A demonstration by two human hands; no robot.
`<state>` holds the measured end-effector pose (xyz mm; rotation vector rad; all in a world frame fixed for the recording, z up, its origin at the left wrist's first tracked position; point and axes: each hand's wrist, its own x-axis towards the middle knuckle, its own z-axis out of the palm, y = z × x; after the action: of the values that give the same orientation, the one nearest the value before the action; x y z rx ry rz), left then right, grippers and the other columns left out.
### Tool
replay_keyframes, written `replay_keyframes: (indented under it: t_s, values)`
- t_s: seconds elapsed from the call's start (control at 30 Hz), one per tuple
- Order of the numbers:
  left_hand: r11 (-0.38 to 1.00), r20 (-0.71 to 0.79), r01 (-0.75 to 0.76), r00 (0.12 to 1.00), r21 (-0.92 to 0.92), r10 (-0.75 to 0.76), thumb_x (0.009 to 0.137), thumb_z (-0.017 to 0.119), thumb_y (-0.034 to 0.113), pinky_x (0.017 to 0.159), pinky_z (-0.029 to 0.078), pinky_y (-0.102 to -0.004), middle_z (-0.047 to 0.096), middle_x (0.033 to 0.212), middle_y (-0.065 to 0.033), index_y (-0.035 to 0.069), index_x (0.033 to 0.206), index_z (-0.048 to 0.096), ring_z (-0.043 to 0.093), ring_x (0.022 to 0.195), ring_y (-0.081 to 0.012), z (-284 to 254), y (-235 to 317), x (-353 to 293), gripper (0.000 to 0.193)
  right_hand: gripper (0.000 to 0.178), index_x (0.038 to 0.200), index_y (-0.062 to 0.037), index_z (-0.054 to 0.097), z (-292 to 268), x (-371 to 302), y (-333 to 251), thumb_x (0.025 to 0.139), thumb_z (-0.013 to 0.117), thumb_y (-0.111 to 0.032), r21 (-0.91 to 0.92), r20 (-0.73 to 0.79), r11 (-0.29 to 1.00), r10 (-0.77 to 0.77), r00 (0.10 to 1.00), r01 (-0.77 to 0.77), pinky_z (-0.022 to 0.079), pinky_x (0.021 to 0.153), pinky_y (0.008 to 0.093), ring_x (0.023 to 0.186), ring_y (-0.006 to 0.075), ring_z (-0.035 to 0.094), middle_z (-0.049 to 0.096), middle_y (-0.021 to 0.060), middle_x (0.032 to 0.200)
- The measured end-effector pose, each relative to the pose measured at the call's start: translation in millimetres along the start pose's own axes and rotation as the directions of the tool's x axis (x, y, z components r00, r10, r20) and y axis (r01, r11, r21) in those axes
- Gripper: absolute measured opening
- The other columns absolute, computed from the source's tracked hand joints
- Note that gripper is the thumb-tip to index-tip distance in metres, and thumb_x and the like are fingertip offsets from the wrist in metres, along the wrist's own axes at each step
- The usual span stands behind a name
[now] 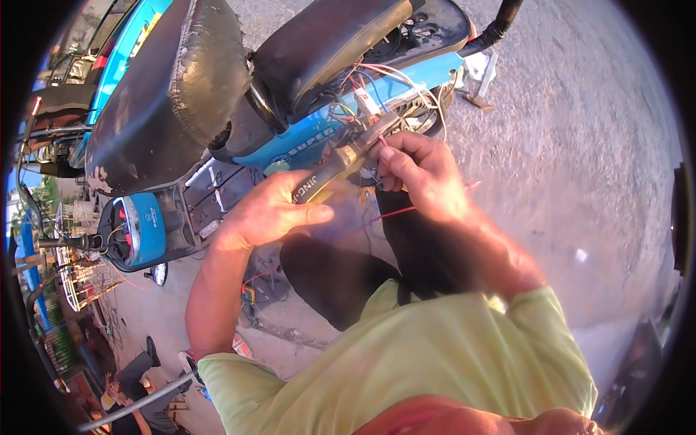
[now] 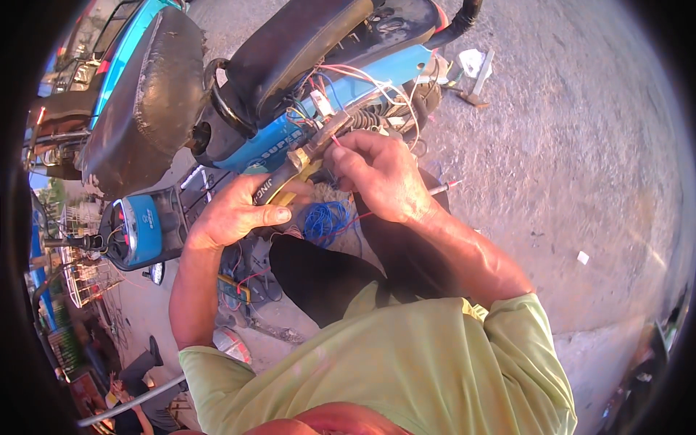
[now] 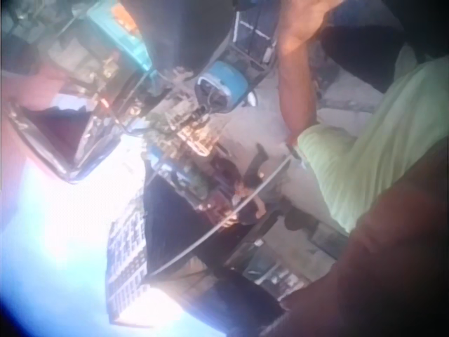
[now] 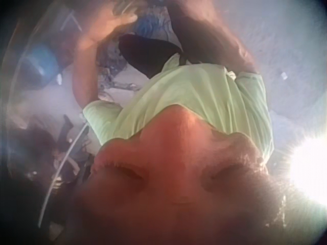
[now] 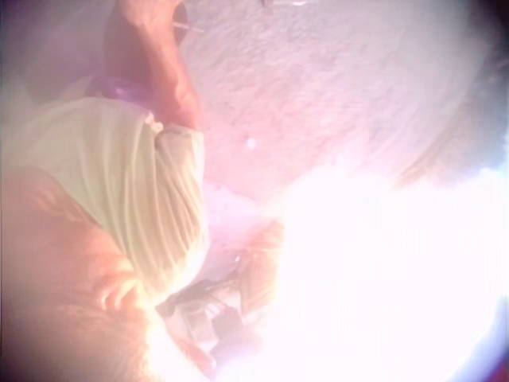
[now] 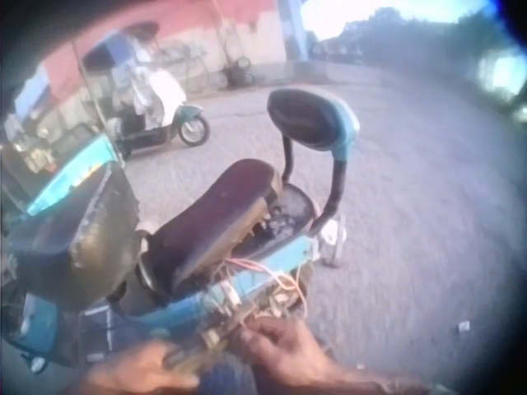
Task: The person works on the wiring and electronic components of a blue bicycle. They strip wires using pliers, test electrical connections with a multimeter, and connect various colored wires by hand to a small electronic board near the handlebars.
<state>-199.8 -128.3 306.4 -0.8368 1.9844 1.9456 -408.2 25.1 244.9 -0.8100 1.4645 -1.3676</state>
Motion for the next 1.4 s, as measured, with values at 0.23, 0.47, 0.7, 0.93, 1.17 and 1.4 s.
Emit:
replay_keyframes:
  t_s: [0.23,0.47,0.7,0.93,1.17,1.4]
  values:
    - [0.670,-0.193,-0.182,0.875,0.720,0.444,0.088,0.071,0.007,0.107,0.045,-0.0445,0.052,0.142,-0.0247,-0.001,0.135,0.059,0.054,0.127,-0.0429,29,12,-10,0.049,0.027,0.103,0.0009,0.069,1,4,15,0.103,0.057,-0.023,-0.007,-0.024,1.000,-0.024,0.999,0.023,0.056,0.068,0.0294,0.072,0.0108,0.069,0.072,0.0044,0.085]
    - [0.741,-0.177,-0.147,0.923,0.655,0.341,0.089,0.073,0.012,0.100,0.051,-0.0411,0.062,0.131,-0.0193,-0.002,0.133,0.060,0.063,0.119,-0.0311,18,-3,-9,0.047,0.018,0.105,0.0028,0.065,3,8,10,0.099,0.066,-0.014,0.142,-0.047,0.990,-0.019,0.999,0.026,0.056,0.065,0.0272,0.070,0.0109,0.069,0.073,0.0080,0.085]
    - [1.000,-0.057,0.017,0.998,0.011,-0.016,0.092,0.073,0.016,0.091,0.056,-0.0338,0.066,0.127,-0.0136,-0.001,0.134,0.062,0.063,0.115,-0.0169,11,1,-1,0.046,0.019,0.099,0.0028,0.066,7,2,7,0.100,0.066,-0.016,0.031,-0.181,0.990,-0.132,0.975,0.140,0.055,0.062,0.0272,0.068,0.0107,0.069,0.073,0.0078,0.083]
    - [0.707,-0.164,-0.260,0.866,0.658,0.472,0.087,0.071,0.007,0.104,0.047,-0.0445,0.060,0.125,-0.0226,-0.002,0.133,0.059,0.056,0.122,-0.0423,27,1,3,0.048,0.021,0.102,0.0029,0.068,3,1,9,0.103,0.061,-0.017,-0.083,-0.145,0.984,-0.166,0.975,0.155,0.056,0.062,0.0284,0.068,0.0124,0.071,0.074,0.0073,0.083]
    - [0.657,-0.210,-0.212,0.839,0.723,0.502,0.088,0.072,0.009,0.103,0.048,-0.0434,0.060,0.124,-0.0200,0.000,0.127,0.065,0.060,0.117,-0.0381,27,-16,10,0.040,0.023,0.103,0.0023,0.068,-5,1,6,0.105,0.058,-0.018,-0.044,-0.050,0.994,-0.098,0.994,0.096,0.056,0.065,0.0277,0.071,0.0112,0.069,0.072,0.0050,0.084]
    - [0.675,-0.239,-0.229,0.817,0.702,0.525,0.087,0.077,0.012,0.090,0.052,-0.0422,0.061,0.110,-0.0176,0.000,0.119,0.068,0.064,0.102,-0.0361,25,-14,9,0.036,0.027,0.099,0.0003,0.069,1,0,6,0.104,0.062,-0.025,0.126,-0.095,0.980,-0.143,0.985,0.155,0.048,0.064,0.0239,0.070,0.0069,0.056,0.065,0.0010,0.080]
